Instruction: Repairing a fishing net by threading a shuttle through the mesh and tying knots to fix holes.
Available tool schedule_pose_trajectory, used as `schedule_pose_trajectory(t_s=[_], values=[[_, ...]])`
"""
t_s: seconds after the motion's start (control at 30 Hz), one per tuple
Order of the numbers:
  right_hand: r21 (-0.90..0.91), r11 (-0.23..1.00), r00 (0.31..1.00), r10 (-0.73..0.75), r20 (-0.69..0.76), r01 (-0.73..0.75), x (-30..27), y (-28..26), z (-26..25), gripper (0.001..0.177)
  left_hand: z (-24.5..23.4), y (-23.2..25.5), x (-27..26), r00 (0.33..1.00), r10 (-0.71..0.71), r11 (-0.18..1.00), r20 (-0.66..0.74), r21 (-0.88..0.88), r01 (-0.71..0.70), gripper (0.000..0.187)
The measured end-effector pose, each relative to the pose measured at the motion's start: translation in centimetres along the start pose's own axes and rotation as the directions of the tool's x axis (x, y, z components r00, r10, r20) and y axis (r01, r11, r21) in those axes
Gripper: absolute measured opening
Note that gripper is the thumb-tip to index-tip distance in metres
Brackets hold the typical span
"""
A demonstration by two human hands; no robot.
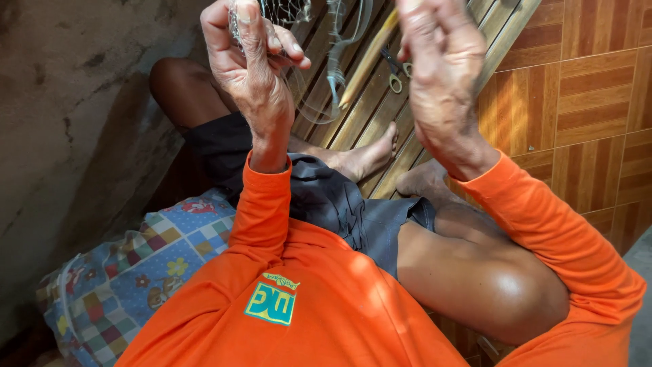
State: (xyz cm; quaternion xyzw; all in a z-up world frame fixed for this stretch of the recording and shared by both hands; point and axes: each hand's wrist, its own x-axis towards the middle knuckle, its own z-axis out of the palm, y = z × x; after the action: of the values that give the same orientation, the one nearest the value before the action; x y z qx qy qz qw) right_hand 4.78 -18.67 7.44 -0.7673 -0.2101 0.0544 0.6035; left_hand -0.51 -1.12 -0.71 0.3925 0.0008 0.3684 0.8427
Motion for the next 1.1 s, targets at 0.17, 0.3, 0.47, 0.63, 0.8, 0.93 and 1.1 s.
schedule_pose_trajectory(t_s=[0.17,0.3,0.47,0.63,0.8,0.93,1.1], values=[[0.332,0.913,0.972,-0.218,-0.093,0.236,1.2,0.8,-1.5,0.018,-0.1,0.3,0.2,1.0,-0.013,1.0,-0.01,0.011,0.013,0.013],[0.401,0.903,0.987,-0.117,-0.112,0.153,0.8,-0.1,-2.4,0.028,0.3,0.5,0.4,0.999,0.019,0.999,-0.027,0.038,-0.018,0.014],[0.492,0.865,0.994,-0.113,0.0,0.099,0.1,-0.4,-2.4,0.011,0.5,0.8,0.5,0.995,0.086,0.986,-0.059,0.149,-0.077,0.01],[0.555,0.83,0.993,-0.015,0.117,-0.053,-0.5,-0.8,-2.6,0.02,0.2,1.1,0.5,0.996,0.08,0.981,-0.036,0.179,-0.072,0.01],[0.301,0.952,0.991,0.01,0.134,-0.051,0.1,-2.9,-1.4,0.011,-2.2,-0.5,-0.2,0.998,0.0,1.0,-0.065,0.008,0.0,0.019],[-0.053,0.97,0.947,-0.219,0.234,0.238,0.2,-3.7,-0.7,0.019,-1.7,0.7,-0.1,0.994,-0.099,0.991,-0.05,-0.093,0.094,0.02],[-0.294,0.883,0.905,-0.263,0.335,0.365,0.5,-6.1,0.5,0.023,-1.7,1.0,-0.1,0.994,-0.069,0.993,-0.082,-0.098,0.061,0.021]])
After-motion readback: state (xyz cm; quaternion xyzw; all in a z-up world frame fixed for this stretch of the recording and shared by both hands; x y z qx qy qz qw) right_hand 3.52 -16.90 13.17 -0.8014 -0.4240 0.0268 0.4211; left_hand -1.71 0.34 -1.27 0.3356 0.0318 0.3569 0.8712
